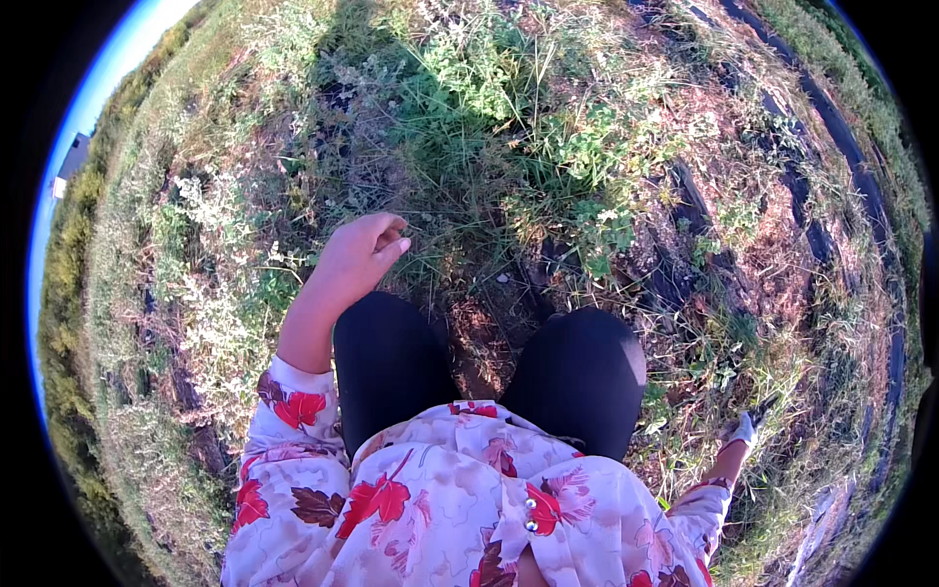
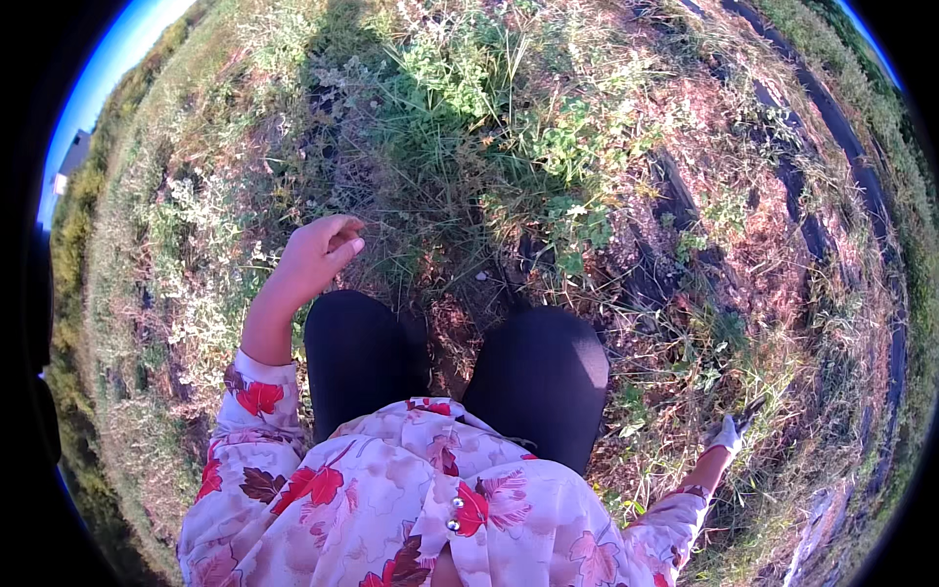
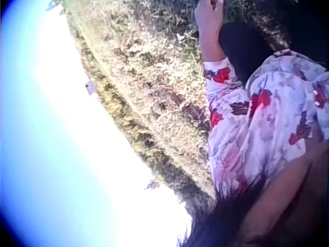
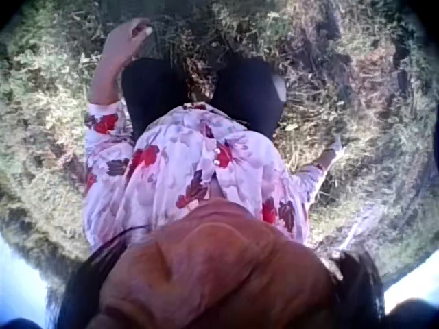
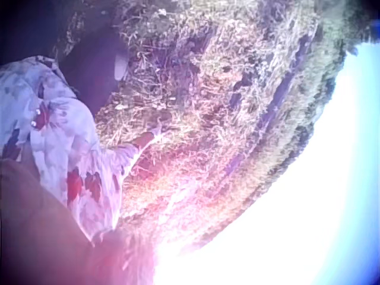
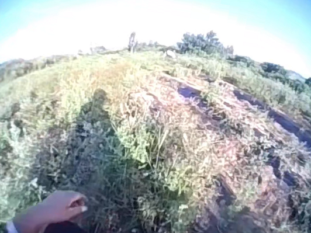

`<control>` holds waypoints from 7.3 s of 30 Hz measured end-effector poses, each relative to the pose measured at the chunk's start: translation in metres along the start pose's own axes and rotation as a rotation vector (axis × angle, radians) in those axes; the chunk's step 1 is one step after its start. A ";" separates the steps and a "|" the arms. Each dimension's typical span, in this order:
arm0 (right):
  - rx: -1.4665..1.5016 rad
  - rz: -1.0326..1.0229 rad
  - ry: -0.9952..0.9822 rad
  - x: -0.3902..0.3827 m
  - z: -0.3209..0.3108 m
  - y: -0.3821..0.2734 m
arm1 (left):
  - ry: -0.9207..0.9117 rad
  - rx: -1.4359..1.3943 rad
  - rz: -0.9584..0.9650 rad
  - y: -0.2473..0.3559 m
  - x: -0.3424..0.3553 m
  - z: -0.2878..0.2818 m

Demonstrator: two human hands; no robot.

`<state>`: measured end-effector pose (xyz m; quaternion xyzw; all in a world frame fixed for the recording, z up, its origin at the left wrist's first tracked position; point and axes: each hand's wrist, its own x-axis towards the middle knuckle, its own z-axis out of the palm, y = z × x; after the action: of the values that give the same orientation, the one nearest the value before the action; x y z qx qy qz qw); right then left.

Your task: The person kneels on the ground and repeatedly pulls weeds from the soil by hand. They gather the removed weeds and place them aside while continuing to clear the area.

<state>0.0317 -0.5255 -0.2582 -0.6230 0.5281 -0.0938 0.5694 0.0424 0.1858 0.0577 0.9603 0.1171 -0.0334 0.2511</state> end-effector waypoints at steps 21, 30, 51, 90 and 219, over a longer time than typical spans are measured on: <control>-0.495 -0.945 -0.987 -0.355 0.256 -0.140 | 0.328 -0.287 -0.470 -0.168 -0.154 0.052; -0.550 -0.510 -1.167 -0.378 0.207 -0.151 | 0.157 -0.324 -0.160 -0.169 -0.129 0.056; -0.575 -1.125 -1.542 -0.565 0.234 -0.107 | 0.225 -0.561 -0.080 -0.072 -0.145 0.039; -1.909 -1.337 -1.004 -0.293 0.581 0.046 | 0.637 -0.564 -0.836 -0.210 -0.104 0.042; -1.205 -0.842 -0.768 -0.293 0.490 0.019 | 0.484 -0.197 -0.768 -0.190 -0.080 0.049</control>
<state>0.2491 0.0015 -0.2953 -0.9556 -0.0207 0.2191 0.1961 -0.0816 0.3062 -0.0650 0.7991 0.5219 0.1125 0.2763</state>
